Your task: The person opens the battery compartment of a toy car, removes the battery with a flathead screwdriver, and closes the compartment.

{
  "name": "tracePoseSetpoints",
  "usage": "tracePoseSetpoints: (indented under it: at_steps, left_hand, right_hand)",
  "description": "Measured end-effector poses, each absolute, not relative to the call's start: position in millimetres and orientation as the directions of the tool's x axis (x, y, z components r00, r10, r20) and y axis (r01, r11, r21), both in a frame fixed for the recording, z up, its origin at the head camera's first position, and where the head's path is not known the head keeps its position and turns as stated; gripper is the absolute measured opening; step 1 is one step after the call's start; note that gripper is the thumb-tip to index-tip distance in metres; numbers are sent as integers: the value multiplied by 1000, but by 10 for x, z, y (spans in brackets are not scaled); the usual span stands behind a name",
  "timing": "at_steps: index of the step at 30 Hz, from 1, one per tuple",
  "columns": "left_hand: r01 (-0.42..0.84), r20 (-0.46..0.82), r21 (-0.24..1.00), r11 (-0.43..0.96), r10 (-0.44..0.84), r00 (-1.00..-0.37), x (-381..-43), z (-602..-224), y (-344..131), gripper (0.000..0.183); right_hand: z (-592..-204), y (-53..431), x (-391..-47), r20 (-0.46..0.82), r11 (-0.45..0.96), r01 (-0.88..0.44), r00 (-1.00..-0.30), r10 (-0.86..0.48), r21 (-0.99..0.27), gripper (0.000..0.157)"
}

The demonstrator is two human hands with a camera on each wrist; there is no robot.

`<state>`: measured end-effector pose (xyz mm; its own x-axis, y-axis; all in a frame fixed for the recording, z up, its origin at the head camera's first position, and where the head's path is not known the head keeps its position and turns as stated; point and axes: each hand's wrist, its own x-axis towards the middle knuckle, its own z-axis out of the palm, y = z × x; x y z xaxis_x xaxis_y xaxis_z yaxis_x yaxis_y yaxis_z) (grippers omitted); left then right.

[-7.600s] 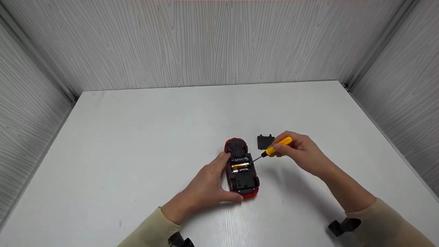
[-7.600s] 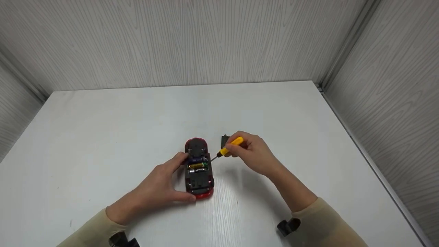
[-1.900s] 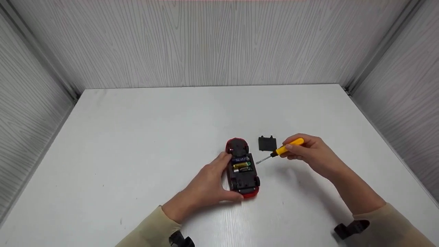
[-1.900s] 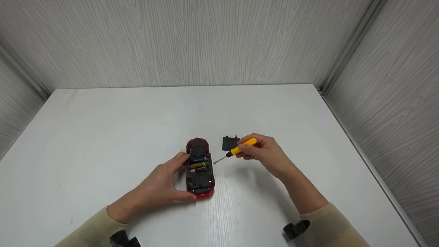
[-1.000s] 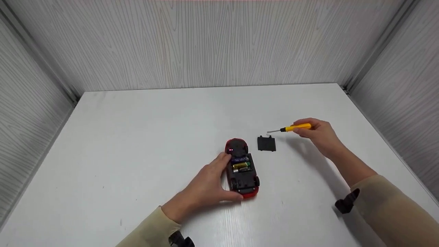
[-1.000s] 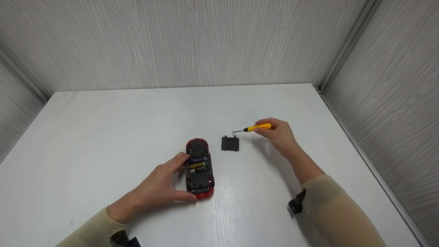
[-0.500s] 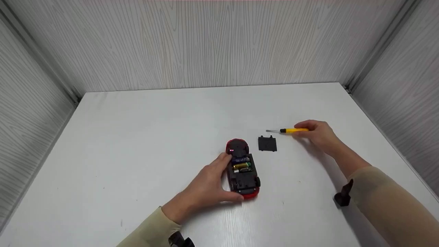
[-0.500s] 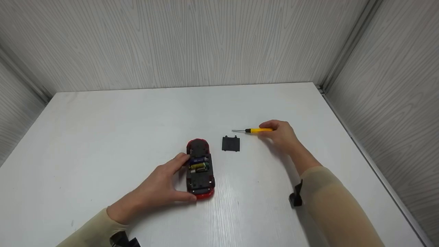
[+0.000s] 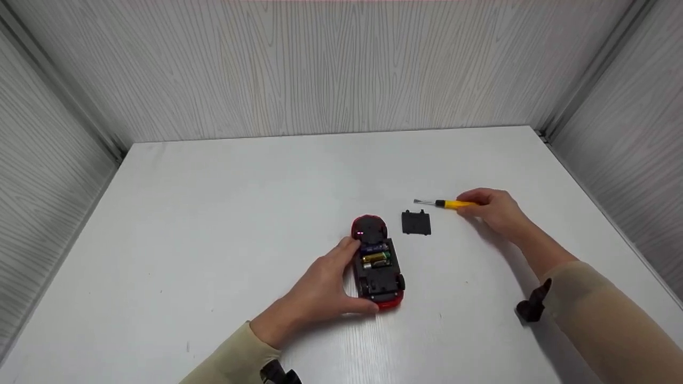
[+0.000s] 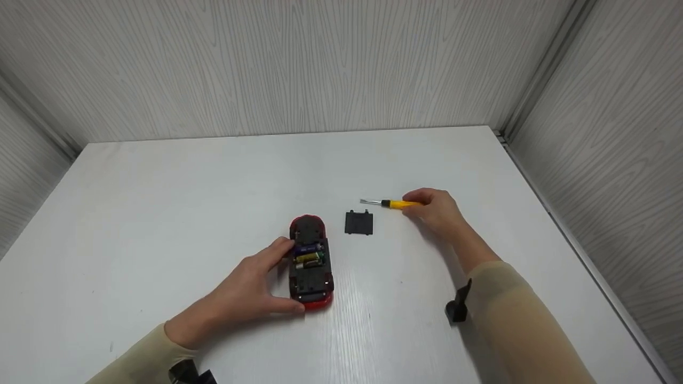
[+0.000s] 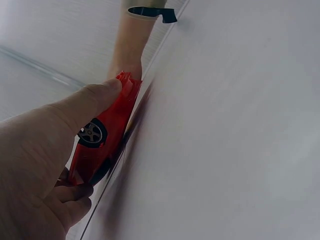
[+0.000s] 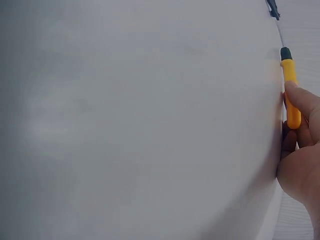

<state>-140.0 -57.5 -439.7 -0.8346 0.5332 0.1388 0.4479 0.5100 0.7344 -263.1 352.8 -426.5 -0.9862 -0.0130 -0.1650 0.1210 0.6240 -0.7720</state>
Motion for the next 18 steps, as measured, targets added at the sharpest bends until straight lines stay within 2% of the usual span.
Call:
tracePoseSetpoints:
  at_steps: [5, 9, 13, 18]
  left_hand:
    - [483, 182, 722, 495, 538, -823, -1396, -4408, -590, 118]
    - [468, 162, 724, 507, 535, -829, -1377, -4418, -595, 119]
    - [448, 137, 724, 524, 527, -839, -1352, -4407, -593, 120]
    - [486, 181, 713, 505, 537, -824, -1373, -4398, -579, 118]
  right_hand:
    - [-4291, 3517, -2647, -150, 627, 103, -988, -22, -772, 41]
    - [-4311, 3530, -2642, -150, 621, 101, -988, -26, -777, 42]
    - [-4319, 3562, -2642, -154, 598, 101, -987, -38, -795, 47]
    - [-4277, 3595, -2628, -153, 554, 111, -988, -30, -825, 52]
